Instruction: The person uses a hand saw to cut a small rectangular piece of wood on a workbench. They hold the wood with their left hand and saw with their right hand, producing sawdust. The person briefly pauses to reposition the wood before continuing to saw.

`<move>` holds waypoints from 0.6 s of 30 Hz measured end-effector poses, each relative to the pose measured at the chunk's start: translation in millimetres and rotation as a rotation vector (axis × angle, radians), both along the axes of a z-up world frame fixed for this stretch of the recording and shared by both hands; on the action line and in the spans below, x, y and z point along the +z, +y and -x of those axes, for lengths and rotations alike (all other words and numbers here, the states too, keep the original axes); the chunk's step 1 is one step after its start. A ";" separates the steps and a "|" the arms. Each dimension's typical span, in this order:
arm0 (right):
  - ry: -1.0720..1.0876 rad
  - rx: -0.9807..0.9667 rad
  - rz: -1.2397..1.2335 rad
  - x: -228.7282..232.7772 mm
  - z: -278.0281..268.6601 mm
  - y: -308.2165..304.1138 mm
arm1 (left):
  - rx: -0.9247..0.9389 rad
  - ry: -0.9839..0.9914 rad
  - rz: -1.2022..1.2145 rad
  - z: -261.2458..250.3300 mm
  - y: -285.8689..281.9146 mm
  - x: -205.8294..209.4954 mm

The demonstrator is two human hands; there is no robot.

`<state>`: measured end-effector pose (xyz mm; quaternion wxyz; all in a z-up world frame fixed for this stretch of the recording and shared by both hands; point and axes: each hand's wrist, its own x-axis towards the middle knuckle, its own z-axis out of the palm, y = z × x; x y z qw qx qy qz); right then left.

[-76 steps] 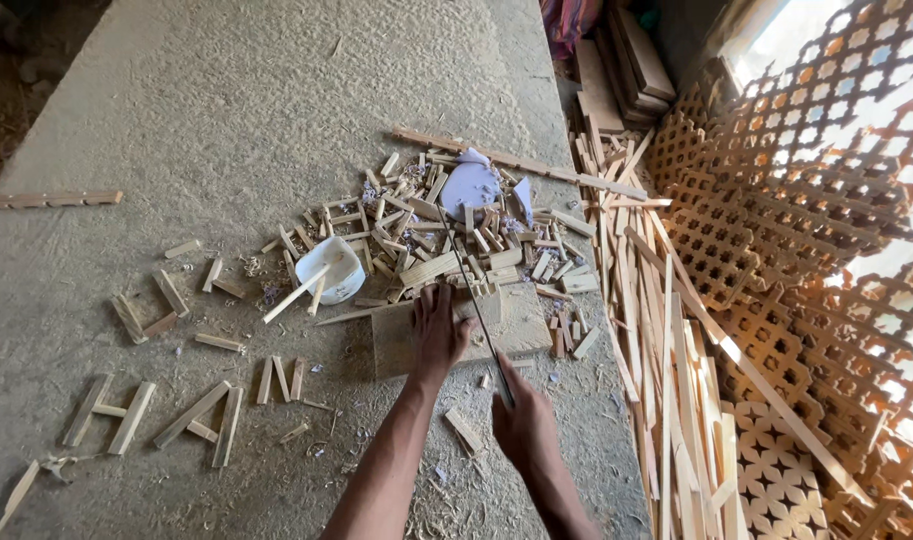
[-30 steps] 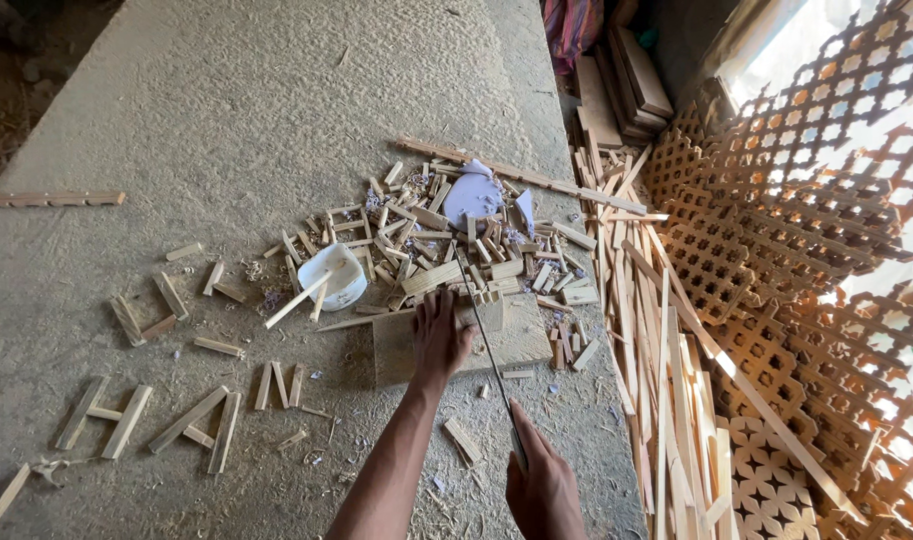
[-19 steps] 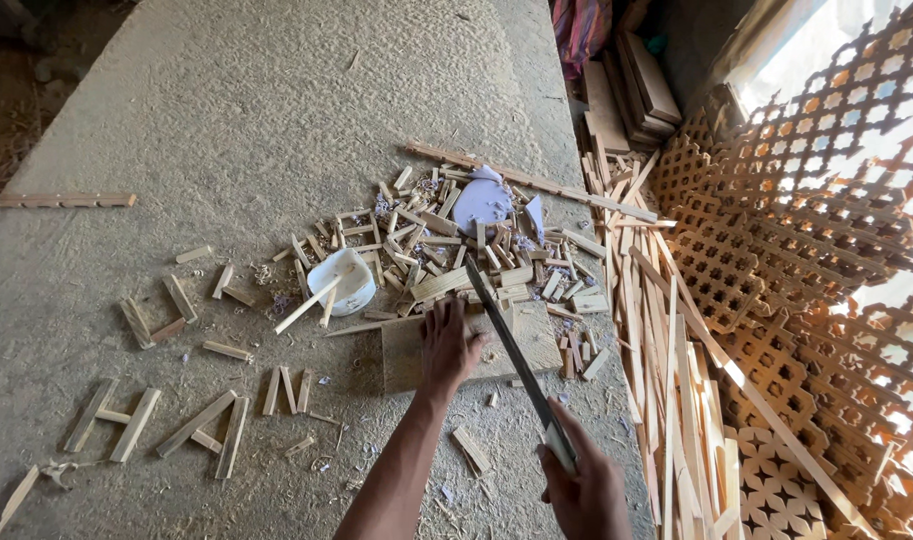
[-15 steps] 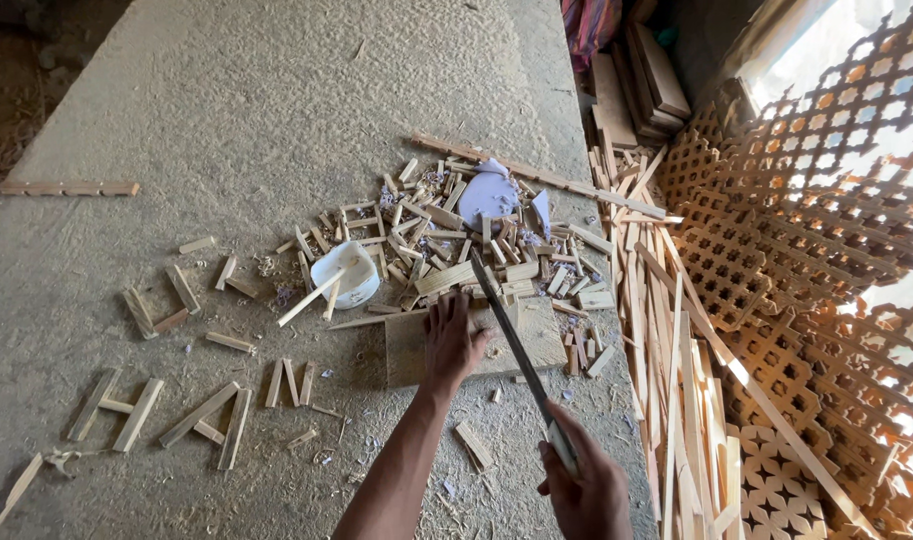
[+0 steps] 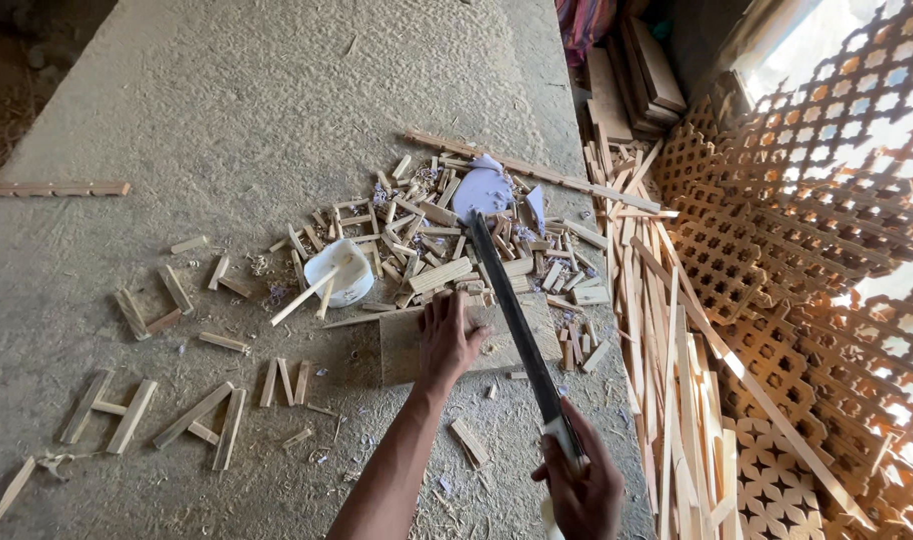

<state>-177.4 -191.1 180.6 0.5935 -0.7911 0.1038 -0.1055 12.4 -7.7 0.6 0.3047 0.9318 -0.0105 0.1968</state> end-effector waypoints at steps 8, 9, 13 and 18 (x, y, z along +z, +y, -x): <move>0.229 0.077 -0.009 -23.7 -22.4 -1.8 | -0.018 0.047 0.052 -0.9 1.9 -10.7; 0.231 0.079 -0.010 -26.5 -23.4 -2.3 | -0.016 0.050 0.050 0.0 2.0 -9.4; 0.197 0.080 -0.077 -29.5 -28.3 1.3 | -0.017 0.059 0.054 1.0 2.9 -6.1; 0.175 0.107 -0.078 -45.1 -38.9 1.9 | -0.025 0.044 0.071 0.9 2.3 -4.5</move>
